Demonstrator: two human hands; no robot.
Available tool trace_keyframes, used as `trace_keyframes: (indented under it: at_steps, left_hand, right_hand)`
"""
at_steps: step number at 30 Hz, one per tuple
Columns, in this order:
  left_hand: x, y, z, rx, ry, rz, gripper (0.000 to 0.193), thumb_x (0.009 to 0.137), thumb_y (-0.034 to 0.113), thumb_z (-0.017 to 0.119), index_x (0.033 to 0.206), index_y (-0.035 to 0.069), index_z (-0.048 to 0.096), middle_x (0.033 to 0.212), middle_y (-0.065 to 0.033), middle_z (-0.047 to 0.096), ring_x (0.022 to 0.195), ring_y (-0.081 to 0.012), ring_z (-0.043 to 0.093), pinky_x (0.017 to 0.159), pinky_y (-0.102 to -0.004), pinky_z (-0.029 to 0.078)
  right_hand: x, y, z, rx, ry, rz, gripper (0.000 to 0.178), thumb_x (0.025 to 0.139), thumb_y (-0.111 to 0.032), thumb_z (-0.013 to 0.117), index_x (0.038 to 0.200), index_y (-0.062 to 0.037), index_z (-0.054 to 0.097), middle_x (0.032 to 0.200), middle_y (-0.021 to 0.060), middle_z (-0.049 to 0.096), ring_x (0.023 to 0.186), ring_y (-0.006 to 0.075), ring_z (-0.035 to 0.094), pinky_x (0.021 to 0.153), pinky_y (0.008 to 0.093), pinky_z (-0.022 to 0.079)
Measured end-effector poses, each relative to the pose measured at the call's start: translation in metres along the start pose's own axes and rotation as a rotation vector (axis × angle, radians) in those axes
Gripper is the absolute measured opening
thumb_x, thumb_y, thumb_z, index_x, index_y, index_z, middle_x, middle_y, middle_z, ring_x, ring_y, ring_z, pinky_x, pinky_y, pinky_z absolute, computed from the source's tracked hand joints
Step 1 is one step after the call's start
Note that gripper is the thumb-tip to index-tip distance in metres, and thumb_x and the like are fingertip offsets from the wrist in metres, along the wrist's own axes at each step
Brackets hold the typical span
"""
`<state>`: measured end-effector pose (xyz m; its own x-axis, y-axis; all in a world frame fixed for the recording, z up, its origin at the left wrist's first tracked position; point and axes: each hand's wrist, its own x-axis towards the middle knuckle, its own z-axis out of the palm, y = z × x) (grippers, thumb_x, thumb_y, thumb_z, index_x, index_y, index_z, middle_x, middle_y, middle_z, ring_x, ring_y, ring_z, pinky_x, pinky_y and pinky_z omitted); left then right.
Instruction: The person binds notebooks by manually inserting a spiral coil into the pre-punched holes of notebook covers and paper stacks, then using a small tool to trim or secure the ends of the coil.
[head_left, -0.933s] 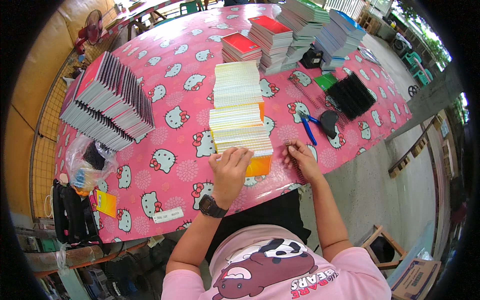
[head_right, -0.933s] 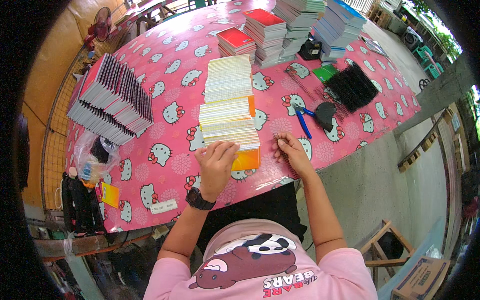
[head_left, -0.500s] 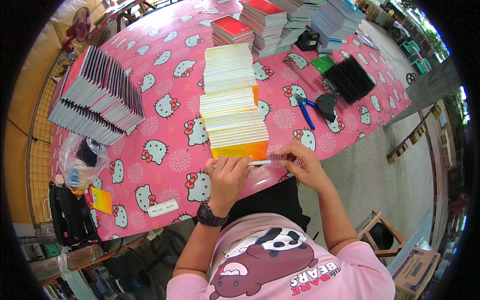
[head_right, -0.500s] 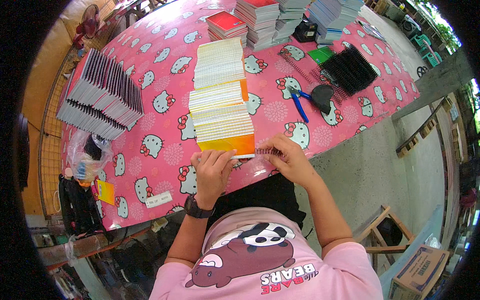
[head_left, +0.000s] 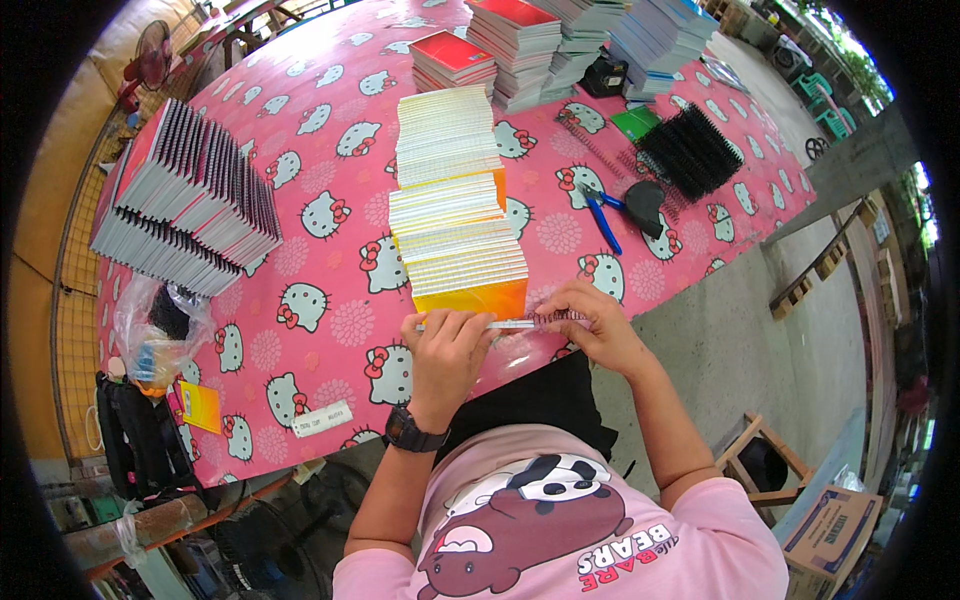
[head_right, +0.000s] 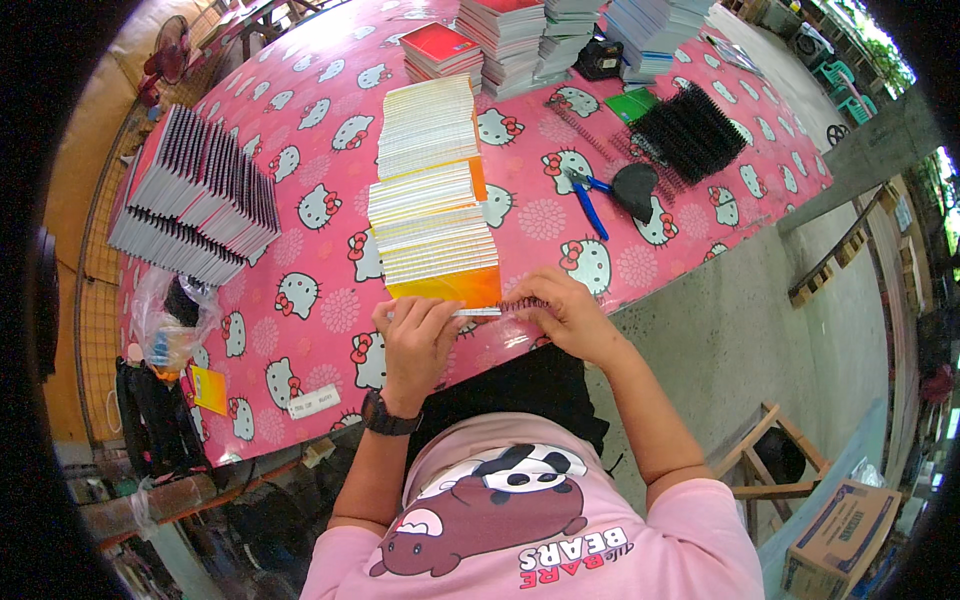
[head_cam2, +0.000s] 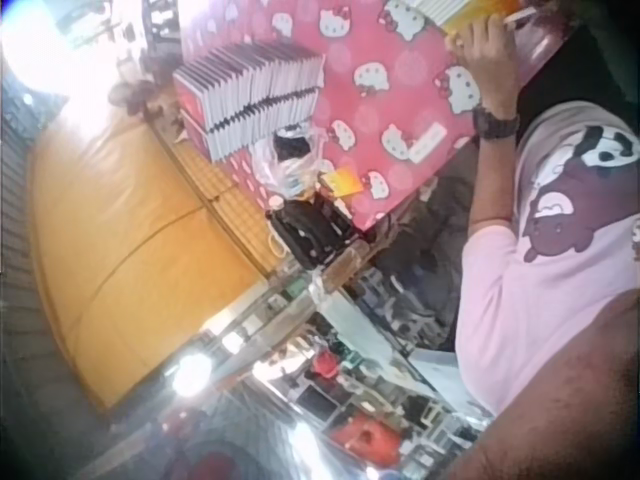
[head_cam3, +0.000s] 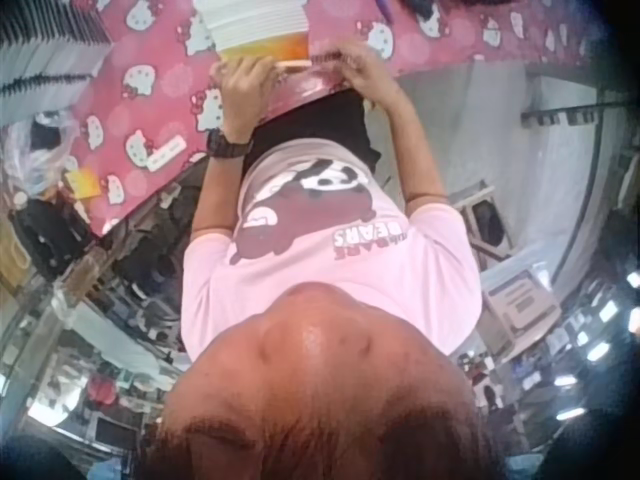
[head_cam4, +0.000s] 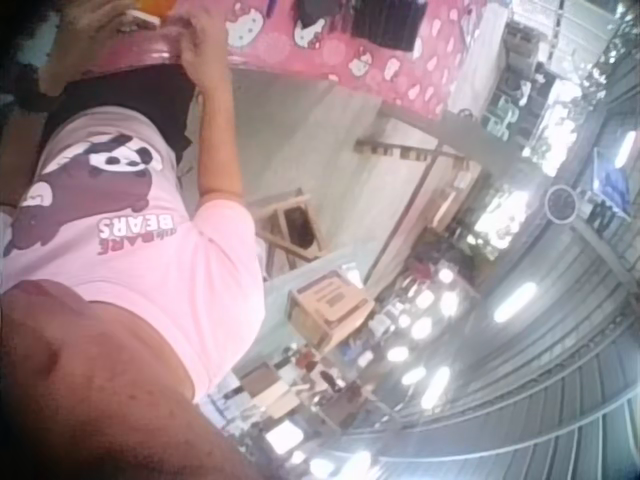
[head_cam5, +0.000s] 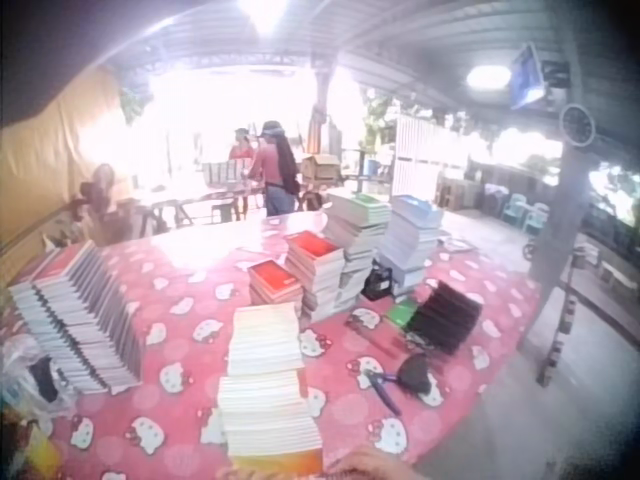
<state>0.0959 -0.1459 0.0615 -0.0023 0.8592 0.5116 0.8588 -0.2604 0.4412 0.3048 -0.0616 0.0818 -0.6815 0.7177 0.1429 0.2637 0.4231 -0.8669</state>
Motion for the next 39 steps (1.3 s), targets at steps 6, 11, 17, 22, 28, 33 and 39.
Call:
trace_keyframes:
  at_steps: [6,11,17,22,28,33,39]
  left_hand:
    - [0.004,0.005,0.004,0.019,-0.005,-0.03,0.02,0.076,0.021,0.068,0.092,0.01,0.064,0.088,-0.0024,0.063,0.088,-0.0193,0.056,0.095,-0.0444,0.025]
    - [0.002,0.004,0.006,0.015,-0.017,-0.042,0.02,0.076,0.02,0.068,0.094,0.01,0.063,0.09,-0.003,0.063,0.091,-0.0195,0.056,0.099,-0.0462,0.023]
    - [0.006,0.016,0.004,-0.005,0.007,-0.04,0.023,0.074,0.019,0.069,0.094,0.011,0.063,0.091,-0.0026,0.062,0.089,-0.0208,0.055,0.094,-0.0451,0.028]
    - [0.007,0.024,0.015,-0.149,-0.098,0.037,0.023,0.071,0.018,0.069,0.092,0.011,0.063,0.087,-0.0021,0.06,0.085,-0.0215,0.054,0.081,-0.0382,0.034]
    - [0.007,0.021,0.011,-0.157,-0.107,0.046,0.022,0.072,0.02,0.069,0.091,0.011,0.063,0.084,-0.0024,0.061,0.083,-0.0207,0.055,0.082,-0.0371,0.033]
    - [0.008,0.016,0.006,-0.172,-0.183,0.036,0.021,0.074,0.021,0.068,0.092,0.012,0.063,0.085,-0.0015,0.062,0.085,-0.0206,0.057,0.087,-0.0402,0.031]
    - [-0.002,0.012,0.001,-0.09,-0.155,0.033,0.015,0.076,0.014,0.066,0.09,0.013,0.063,0.086,0.0004,0.061,0.085,-0.0189,0.057,0.089,-0.0435,0.03]
  right_hand:
    - [-0.001,0.001,-0.002,-0.055,0.023,-0.061,0.029,0.073,0.008,0.058,0.099,-0.0057,0.062,0.093,0.0082,0.06,0.096,0.0246,0.056,0.082,0.0337,0.046]
    - [-0.001,-0.002,-0.002,0.046,-0.159,0.177,0.029,0.077,0.004,0.061,0.104,-0.0051,0.061,0.093,0.0091,0.06,0.09,0.0233,0.058,0.079,0.0331,0.047]
    - [-0.001,-0.007,-0.003,-0.054,-0.072,0.008,0.039,0.084,-0.004,0.058,0.122,-0.0079,0.052,0.092,0.011,0.061,0.082,0.0221,0.06,0.073,0.0323,0.048]
    - [0.004,-0.01,-0.008,0.027,-0.251,0.303,0.042,0.082,-0.012,0.064,0.121,-0.0072,0.051,0.095,0.0115,0.061,0.083,0.0209,0.06,0.073,0.0333,0.047]
    - [0.027,0.061,-0.068,-0.431,0.653,0.152,0.048,0.077,-0.025,0.07,0.115,-0.0026,0.053,0.107,0.0168,0.057,0.097,0.0314,0.055,0.081,0.0375,0.045]
    - [0.029,0.121,-0.098,-0.735,0.819,0.385,0.052,0.069,-0.025,0.074,0.109,0.0003,0.055,0.11,0.0208,0.055,0.106,0.0367,0.051,0.087,0.0421,0.043]
    - [0.029,0.095,-0.086,-0.427,0.843,0.16,0.031,0.067,-0.014,0.071,0.093,-0.0038,0.059,0.107,0.0169,0.055,0.1,0.0315,0.054,0.085,0.0365,0.045]
